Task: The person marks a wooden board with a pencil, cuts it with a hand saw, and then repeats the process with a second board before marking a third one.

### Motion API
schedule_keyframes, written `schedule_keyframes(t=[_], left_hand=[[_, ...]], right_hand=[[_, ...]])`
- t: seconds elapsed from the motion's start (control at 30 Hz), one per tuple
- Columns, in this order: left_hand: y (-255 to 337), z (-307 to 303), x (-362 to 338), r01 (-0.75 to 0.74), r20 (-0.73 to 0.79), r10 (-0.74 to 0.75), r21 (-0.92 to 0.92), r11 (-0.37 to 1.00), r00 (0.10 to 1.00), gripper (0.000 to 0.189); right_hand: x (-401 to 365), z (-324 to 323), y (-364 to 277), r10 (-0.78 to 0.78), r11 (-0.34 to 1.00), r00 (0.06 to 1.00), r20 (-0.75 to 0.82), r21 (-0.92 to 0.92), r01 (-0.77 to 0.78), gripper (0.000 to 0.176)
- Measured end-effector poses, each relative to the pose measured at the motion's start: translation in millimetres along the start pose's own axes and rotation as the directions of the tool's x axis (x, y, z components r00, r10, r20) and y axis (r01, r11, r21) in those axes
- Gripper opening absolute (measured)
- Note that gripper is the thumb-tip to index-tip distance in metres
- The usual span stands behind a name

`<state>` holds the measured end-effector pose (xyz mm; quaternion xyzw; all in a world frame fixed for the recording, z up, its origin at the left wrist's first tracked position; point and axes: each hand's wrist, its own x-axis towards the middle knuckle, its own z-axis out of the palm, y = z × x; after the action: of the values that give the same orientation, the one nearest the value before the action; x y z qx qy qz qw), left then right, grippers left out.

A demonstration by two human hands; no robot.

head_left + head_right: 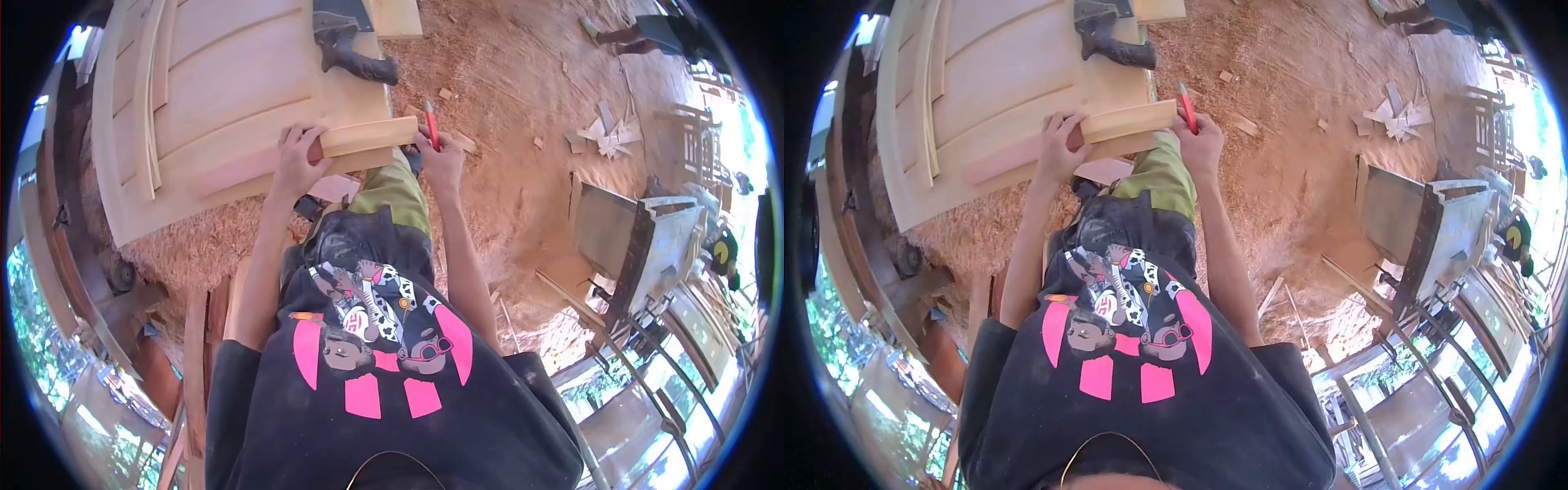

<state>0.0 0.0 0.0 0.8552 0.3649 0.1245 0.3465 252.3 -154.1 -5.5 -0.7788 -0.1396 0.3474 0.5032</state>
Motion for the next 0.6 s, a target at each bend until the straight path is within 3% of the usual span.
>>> schedule_keyframes(t=[0.1, 0.17, 0.3, 0.37, 0.6], left_hand=[[20.9, -4.5, 5.0, 0.008, -0.002, -0.008, 0.063, 0.998, 1.000, 0.077], [50.2, -1.9, 13.8, -0.050, -0.022, 0.056, 0.216, 0.975, 0.998, 0.075], [80.1, 25.7, 36.8, -0.078, 0.006, 0.079, 0.211, 0.974, 0.997, 0.074], [90.8, 38.4, 46.1, -0.136, 0.078, 0.125, 0.162, 0.977, 0.989, 0.072], [97.2, 50.8, 59.1, -0.165, 0.109, 0.151, 0.136, 0.977, 0.982, 0.062]], right_hand=[[0.8, -3.8, -2.7, -0.090, 0.993, 0.996, -0.025, -0.081, 0.087, 0.025], [4.3, -7.3, -1.6, -0.127, 0.985, 0.992, -0.008, -0.120, 0.125, 0.026], [5.3, -1.7, 14.9, -0.179, 0.977, 0.982, -0.057, -0.125, 0.171, 0.024], [0.0, -7.2, 6.3, -0.059, 0.996, 0.998, -0.014, 0.059, 0.060, 0.024], [1.0, -12.5, 11.8, 0.023, 0.975, 0.999, 0.034, 0.221, -0.030, 0.023]])
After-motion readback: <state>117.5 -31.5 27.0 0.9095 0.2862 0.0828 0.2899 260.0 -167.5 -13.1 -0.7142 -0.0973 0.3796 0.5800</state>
